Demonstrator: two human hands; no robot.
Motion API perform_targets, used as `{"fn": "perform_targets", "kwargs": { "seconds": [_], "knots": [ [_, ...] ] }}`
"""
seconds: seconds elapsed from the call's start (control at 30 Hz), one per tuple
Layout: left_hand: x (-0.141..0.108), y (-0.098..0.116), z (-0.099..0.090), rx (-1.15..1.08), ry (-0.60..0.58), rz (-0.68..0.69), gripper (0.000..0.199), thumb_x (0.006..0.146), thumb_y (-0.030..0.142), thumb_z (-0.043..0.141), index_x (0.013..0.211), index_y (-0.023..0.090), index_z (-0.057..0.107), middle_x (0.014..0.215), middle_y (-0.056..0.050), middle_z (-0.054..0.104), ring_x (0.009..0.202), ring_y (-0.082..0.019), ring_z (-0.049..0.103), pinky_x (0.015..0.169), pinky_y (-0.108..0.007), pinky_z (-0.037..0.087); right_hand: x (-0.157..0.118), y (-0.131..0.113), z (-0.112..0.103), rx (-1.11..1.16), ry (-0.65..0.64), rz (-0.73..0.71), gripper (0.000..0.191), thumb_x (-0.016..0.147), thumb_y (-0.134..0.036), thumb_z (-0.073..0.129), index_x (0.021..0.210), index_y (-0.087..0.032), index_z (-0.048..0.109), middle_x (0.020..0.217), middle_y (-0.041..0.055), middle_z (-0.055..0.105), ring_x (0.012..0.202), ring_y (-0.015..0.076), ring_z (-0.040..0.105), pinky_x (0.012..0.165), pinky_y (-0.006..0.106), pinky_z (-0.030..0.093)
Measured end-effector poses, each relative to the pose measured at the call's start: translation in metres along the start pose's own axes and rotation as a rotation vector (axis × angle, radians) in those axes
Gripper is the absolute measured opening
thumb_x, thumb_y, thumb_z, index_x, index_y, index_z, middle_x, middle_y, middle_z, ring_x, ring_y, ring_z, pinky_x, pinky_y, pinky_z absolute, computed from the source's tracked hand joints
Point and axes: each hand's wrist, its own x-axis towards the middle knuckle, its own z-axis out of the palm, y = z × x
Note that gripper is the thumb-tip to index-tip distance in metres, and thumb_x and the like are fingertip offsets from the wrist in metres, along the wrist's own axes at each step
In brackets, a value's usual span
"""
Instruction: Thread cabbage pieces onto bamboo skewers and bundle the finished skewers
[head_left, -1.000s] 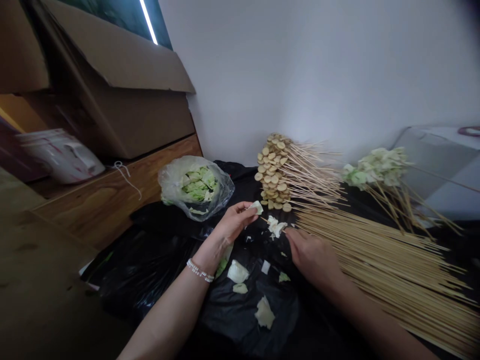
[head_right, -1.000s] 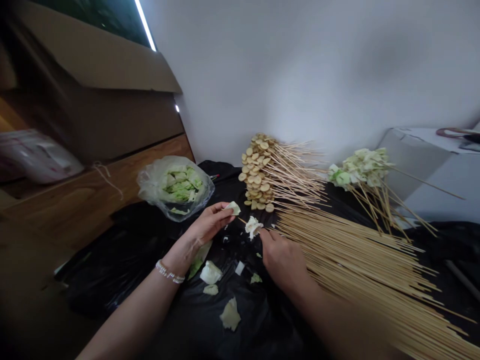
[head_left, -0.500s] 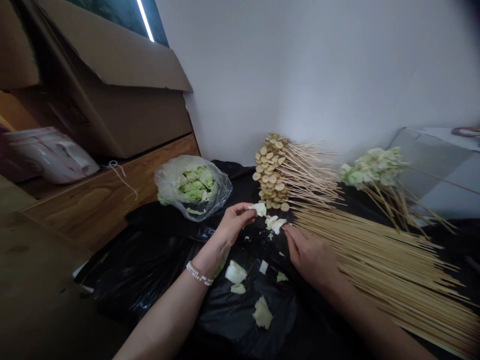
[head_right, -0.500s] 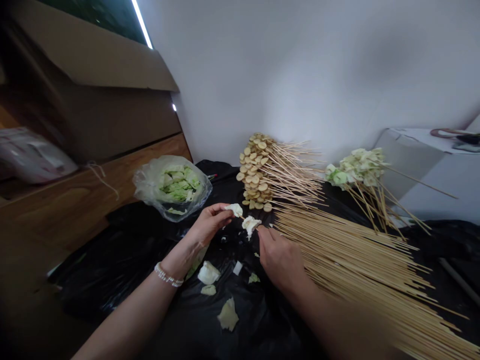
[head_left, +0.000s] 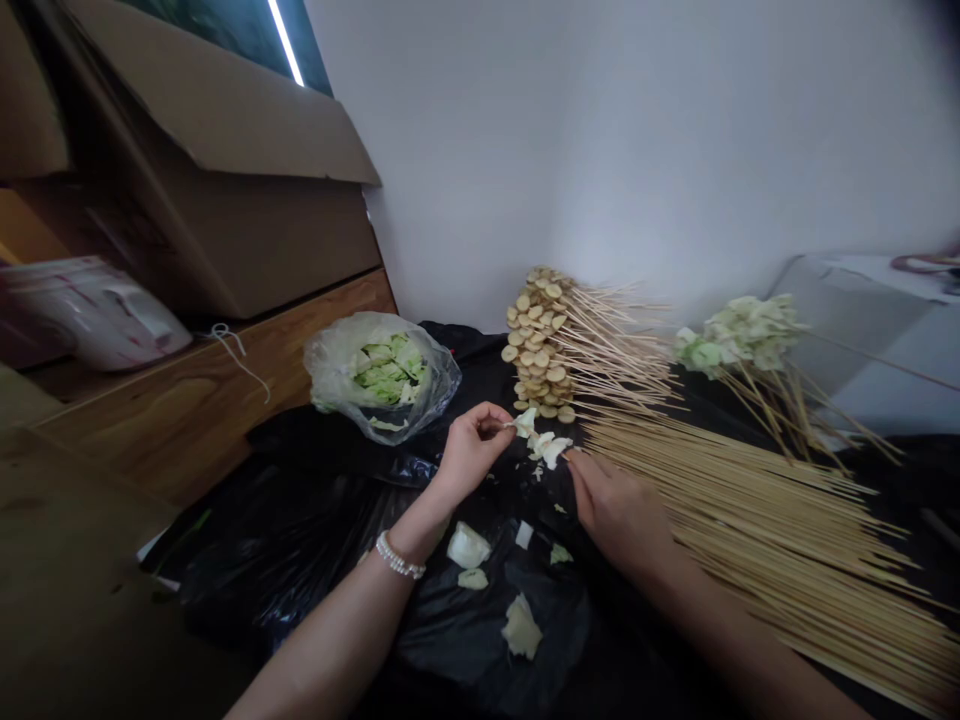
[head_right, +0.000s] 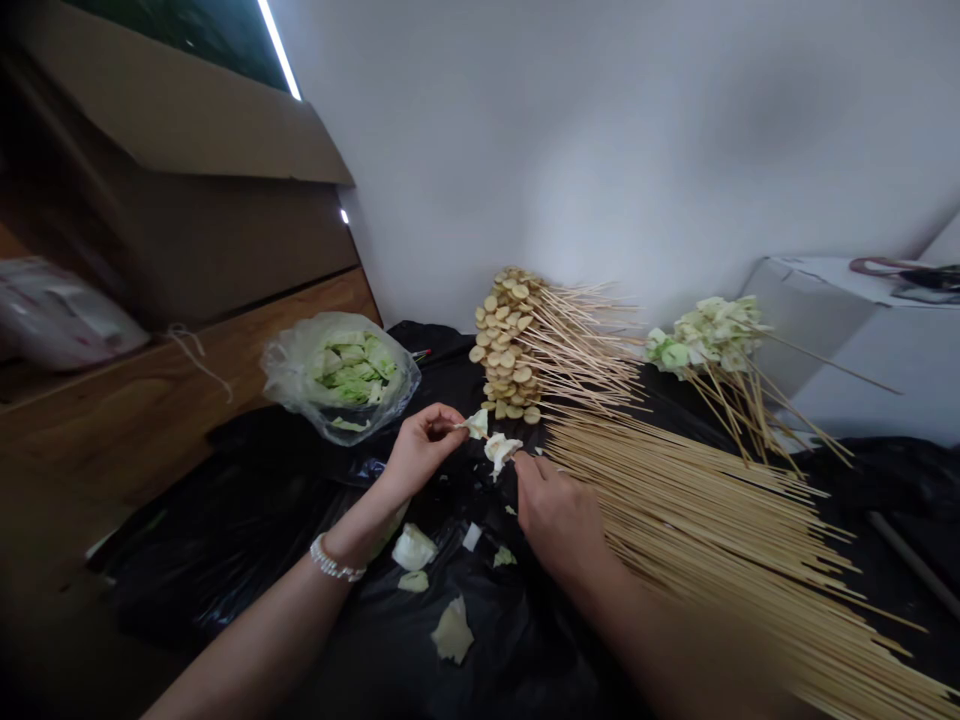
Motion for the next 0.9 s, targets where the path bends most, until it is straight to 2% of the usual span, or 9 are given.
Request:
{"fn": "perform_targets", "kwargs": {
  "seconds": [0.1,0.23,0.33,0.43,0.6,0.73,0.9],
  "knots": [
    [-0.005,-0.002,0.005,0.056,-0.036,0.024,0.009,0.072,0.020,0.068,0.077,0.015,0.062,0.072,-0.001,0.066,0.064,-0.011,0.061,0.061,-0.020,0.043,-0.001,-0.001,0.001,-0.012,-0.009,-0.014,0.027,0.095,-0.019,0.041,0.106,-0.018,0.066,0.083,0.0047,0.069,0.066,0.0142,0.062,0.055,0.026,0.033],
    [-0.010,0.001,0.008,0.102,-0.177,0.028,0.007,0.076,0.022,0.067,0.080,0.016,0.066,0.077,-0.004,0.070,0.071,-0.014,0.064,0.067,-0.022,0.046,-0.001,-0.001,0.002,-0.023,-0.032,-0.016,0.026,0.094,-0.018,0.041,0.104,-0.020,0.065,0.081,0.0038,0.069,0.061,0.0130,0.060,0.052,0.026,0.028],
    [-0.008,0.007,-0.001,0.053,-0.320,-0.022,0.021,0.076,0.027,0.070,0.094,0.016,0.068,0.087,-0.007,0.072,0.078,-0.016,0.066,0.073,-0.025,0.048,-0.001,0.000,0.003,-0.035,-0.034,-0.019,0.026,0.094,-0.018,0.041,0.106,-0.020,0.064,0.081,0.0037,0.069,0.060,0.0128,0.060,0.051,0.027,0.027],
    [-0.006,0.017,-0.019,0.038,-0.395,-0.089,0.033,0.077,0.033,0.071,0.105,0.016,0.068,0.092,-0.009,0.073,0.081,-0.018,0.066,0.073,-0.026,0.049,-0.002,0.002,0.003,-0.058,-0.025,-0.033,0.026,0.094,-0.018,0.042,0.106,-0.019,0.065,0.082,0.0041,0.069,0.060,0.0123,0.059,0.051,0.028,0.026],
    [-0.012,0.038,-0.044,0.247,-0.546,-0.086,0.025,0.078,0.034,0.068,0.096,0.017,0.074,0.088,-0.007,0.073,0.080,-0.019,0.065,0.071,-0.025,0.048,-0.002,0.001,0.001,-0.081,-0.024,-0.060,0.023,0.092,-0.017,0.045,0.101,-0.021,0.066,0.077,0.0024,0.068,0.057,0.0121,0.058,0.051,0.029,0.023],
    [-0.024,0.051,-0.051,0.337,-0.600,-0.118,0.022,0.079,0.033,0.065,0.093,0.018,0.074,0.083,-0.005,0.073,0.074,-0.017,0.063,0.066,-0.023,0.047,-0.002,0.001,0.001,-0.079,-0.009,-0.087,0.022,0.092,-0.018,0.046,0.098,-0.021,0.067,0.075,0.0019,0.067,0.057,0.0125,0.057,0.052,0.030,0.022],
    [-0.043,0.055,-0.056,0.469,-0.678,-0.157,0.017,0.080,0.032,0.064,0.081,0.017,0.071,0.069,0.000,0.065,0.062,-0.012,0.055,0.058,-0.019,0.041,-0.002,0.002,0.002,-0.076,0.008,-0.096,0.025,0.091,-0.017,0.044,0.100,-0.020,0.067,0.075,0.0025,0.067,0.058,0.0125,0.057,0.051,0.029,0.022]
  ]
}}
